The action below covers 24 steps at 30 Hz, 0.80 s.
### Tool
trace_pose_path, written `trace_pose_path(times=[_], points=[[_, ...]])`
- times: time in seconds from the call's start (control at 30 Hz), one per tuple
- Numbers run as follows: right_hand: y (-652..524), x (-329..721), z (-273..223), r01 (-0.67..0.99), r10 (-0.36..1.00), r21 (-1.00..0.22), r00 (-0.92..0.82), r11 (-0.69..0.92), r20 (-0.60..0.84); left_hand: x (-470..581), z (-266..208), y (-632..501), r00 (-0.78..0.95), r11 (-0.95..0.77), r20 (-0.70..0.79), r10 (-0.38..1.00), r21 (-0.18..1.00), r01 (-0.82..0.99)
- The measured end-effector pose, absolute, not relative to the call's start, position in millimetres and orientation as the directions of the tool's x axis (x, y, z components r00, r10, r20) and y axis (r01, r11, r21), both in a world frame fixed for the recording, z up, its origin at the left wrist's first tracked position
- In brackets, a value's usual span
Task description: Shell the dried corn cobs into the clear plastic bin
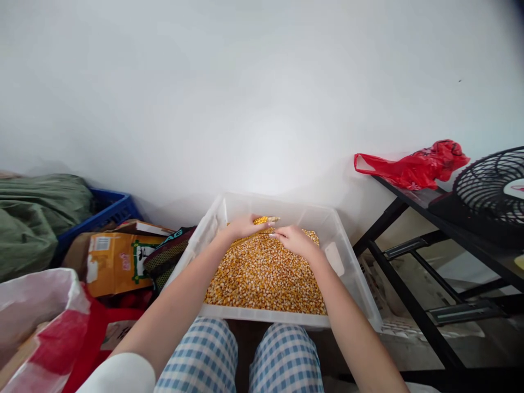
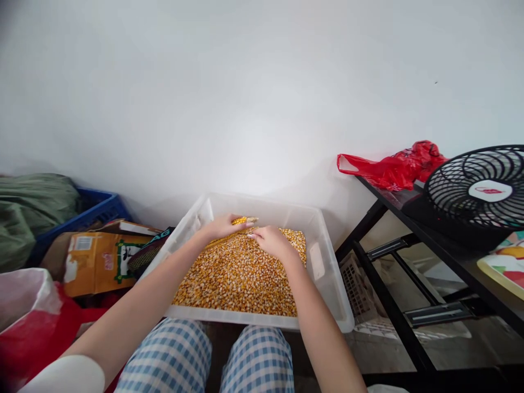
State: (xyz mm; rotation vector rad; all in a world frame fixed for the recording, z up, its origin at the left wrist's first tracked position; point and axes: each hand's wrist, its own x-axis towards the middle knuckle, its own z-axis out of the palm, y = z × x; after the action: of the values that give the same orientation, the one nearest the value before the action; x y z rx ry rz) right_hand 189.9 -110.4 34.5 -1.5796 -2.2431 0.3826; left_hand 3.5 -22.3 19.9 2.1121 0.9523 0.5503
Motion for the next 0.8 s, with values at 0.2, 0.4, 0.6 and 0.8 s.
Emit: trace_pose_path(times=[0.2,0.4,0.6,0.8], points=[[-109,191,35,0.79,0.939,-0.509,-0.311,0.342,0.148,5,12,-17,0.543,-0.23,-0.031,0.839,0.884,0.406],[-110,183,35,0.794,0.936,-0.502,-0.239,0.342,0.26,5,18,-19,0.535,-0.052,-0.131,0.835,0.948,0.313],[-108,186,32,0.805,0.937,-0.482,-0.274,0.347,0.217,7,24,-25,0.596,-0.185,-0.066,0.8,0.918,0.35],[-108,187,31,0.77,0.925,-0.525,-0.366,0.362,0.101,11,22,-27,0.651,-0.443,0.065,0.756,0.783,0.437]])
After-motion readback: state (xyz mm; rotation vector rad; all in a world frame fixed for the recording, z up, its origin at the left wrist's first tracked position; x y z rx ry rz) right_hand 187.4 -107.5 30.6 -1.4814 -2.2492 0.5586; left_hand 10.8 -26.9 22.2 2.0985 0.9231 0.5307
